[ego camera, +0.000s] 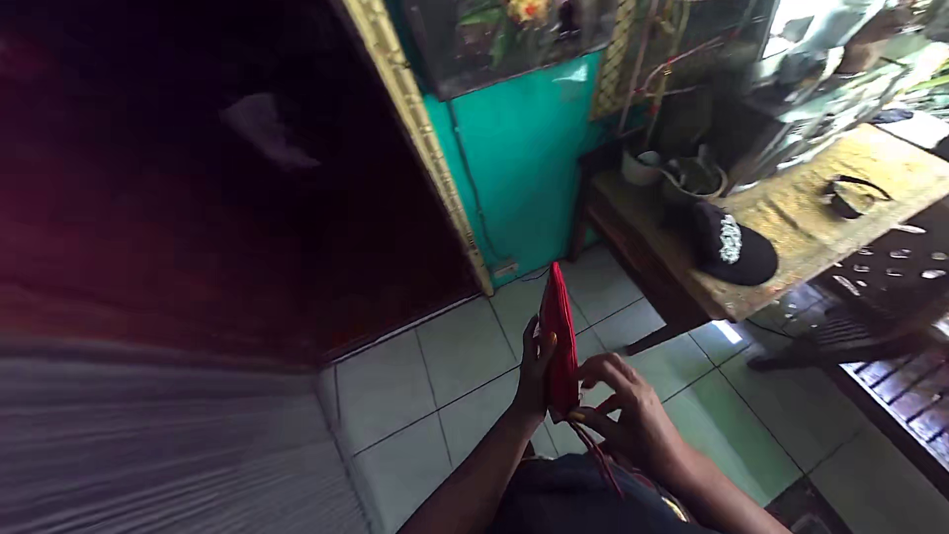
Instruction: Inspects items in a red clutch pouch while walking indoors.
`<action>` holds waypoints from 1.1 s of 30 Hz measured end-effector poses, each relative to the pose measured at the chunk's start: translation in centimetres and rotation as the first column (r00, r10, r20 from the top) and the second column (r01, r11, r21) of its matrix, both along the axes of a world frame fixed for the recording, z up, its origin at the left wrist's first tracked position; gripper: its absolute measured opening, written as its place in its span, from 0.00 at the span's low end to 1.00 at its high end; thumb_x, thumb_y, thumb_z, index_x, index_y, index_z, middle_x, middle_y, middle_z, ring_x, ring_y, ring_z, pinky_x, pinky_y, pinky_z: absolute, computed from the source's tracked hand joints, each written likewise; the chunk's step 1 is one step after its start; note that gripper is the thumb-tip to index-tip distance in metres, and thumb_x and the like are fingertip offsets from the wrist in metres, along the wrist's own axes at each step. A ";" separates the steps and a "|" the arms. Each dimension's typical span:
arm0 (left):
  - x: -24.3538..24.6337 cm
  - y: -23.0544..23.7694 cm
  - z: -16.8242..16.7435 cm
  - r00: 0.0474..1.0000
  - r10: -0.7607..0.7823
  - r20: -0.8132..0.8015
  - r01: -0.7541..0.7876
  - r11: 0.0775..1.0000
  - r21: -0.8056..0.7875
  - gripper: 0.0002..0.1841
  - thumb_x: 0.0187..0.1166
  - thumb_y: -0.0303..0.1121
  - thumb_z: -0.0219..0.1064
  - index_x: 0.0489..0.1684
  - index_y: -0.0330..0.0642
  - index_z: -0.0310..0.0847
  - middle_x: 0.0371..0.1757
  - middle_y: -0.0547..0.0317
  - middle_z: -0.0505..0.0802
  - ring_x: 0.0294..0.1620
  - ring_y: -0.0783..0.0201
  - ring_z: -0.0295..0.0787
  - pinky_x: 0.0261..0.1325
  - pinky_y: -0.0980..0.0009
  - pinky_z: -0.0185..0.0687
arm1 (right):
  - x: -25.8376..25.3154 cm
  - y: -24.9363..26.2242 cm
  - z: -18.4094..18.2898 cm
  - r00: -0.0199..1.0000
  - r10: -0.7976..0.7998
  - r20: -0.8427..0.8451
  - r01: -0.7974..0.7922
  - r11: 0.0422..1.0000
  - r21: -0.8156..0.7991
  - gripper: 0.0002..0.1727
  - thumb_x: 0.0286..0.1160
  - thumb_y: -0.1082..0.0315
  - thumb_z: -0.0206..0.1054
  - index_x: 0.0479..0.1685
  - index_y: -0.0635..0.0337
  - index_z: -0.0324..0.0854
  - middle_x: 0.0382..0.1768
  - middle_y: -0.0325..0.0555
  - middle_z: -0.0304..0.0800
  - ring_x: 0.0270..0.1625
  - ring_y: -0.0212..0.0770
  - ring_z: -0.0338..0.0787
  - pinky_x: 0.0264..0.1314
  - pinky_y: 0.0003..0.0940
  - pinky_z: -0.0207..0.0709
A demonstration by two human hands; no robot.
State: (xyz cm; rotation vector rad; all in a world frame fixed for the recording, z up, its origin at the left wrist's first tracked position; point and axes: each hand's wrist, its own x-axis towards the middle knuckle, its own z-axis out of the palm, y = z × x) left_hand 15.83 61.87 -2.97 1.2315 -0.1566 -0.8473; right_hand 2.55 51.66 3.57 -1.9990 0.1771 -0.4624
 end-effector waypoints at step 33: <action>30.3 20.2 2.6 0.752 0.390 0.531 -0.591 0.756 0.281 0.41 0.85 0.51 0.50 0.93 0.32 0.46 0.83 0.37 0.75 0.80 0.57 0.76 0.82 0.57 0.69 | 46.2 11.9 2.6 0.832 0.529 0.168 -0.442 0.814 -0.376 0.08 0.73 0.68 0.72 0.44 0.52 0.96 0.38 0.47 0.93 0.39 0.42 0.92 0.45 0.39 0.88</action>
